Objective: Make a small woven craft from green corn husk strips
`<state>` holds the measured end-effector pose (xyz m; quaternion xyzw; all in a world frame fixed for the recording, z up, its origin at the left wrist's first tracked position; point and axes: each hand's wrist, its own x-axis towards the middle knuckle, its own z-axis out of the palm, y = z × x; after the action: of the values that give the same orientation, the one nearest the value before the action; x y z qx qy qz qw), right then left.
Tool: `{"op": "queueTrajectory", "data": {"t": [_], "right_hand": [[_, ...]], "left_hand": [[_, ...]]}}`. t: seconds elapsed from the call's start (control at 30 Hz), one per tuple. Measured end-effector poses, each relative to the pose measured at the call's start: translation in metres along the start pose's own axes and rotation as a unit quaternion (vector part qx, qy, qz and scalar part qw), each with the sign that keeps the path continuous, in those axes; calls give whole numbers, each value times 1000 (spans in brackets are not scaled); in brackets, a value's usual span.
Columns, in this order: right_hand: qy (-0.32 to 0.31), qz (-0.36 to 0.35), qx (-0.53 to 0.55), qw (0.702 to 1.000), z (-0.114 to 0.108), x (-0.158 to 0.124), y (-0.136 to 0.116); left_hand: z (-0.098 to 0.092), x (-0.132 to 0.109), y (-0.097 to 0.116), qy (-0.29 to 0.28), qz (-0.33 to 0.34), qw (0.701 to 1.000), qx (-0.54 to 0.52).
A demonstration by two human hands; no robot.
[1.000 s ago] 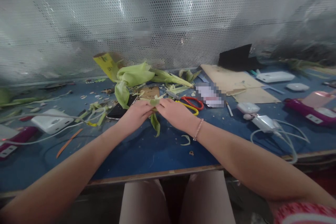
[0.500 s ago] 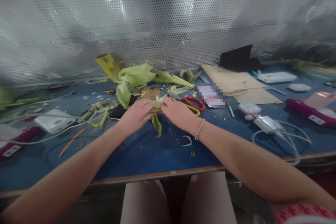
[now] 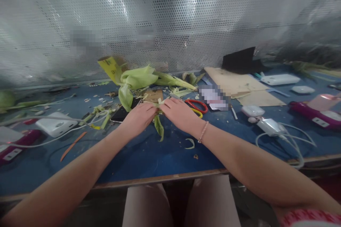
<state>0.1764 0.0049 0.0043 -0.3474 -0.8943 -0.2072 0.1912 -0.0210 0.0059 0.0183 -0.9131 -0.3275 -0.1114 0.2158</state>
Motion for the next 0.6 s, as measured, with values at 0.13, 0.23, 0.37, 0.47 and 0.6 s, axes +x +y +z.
{"op": "queueTrajectory", "data": {"t": [0.13,0.23,0.37,0.47,0.6], "right_hand": [[9,6,-18,1000,-4,-1,-1],[6,19,-7,1000,-3,0,-2],[-1,7,23,1000,3,1,-1],[-1,2,35,999,5,1,-1],[6,17,53,998,2,0,0]], "left_hand": [[4,0,1,1,-17,999,-31],[5,2,3,-3,-41,997,-63],[3,4,5,-5,-66,994,-92],[2,3,4,-1,-66,993,-98],[3,2,3,6,-59,993,-104]]}}
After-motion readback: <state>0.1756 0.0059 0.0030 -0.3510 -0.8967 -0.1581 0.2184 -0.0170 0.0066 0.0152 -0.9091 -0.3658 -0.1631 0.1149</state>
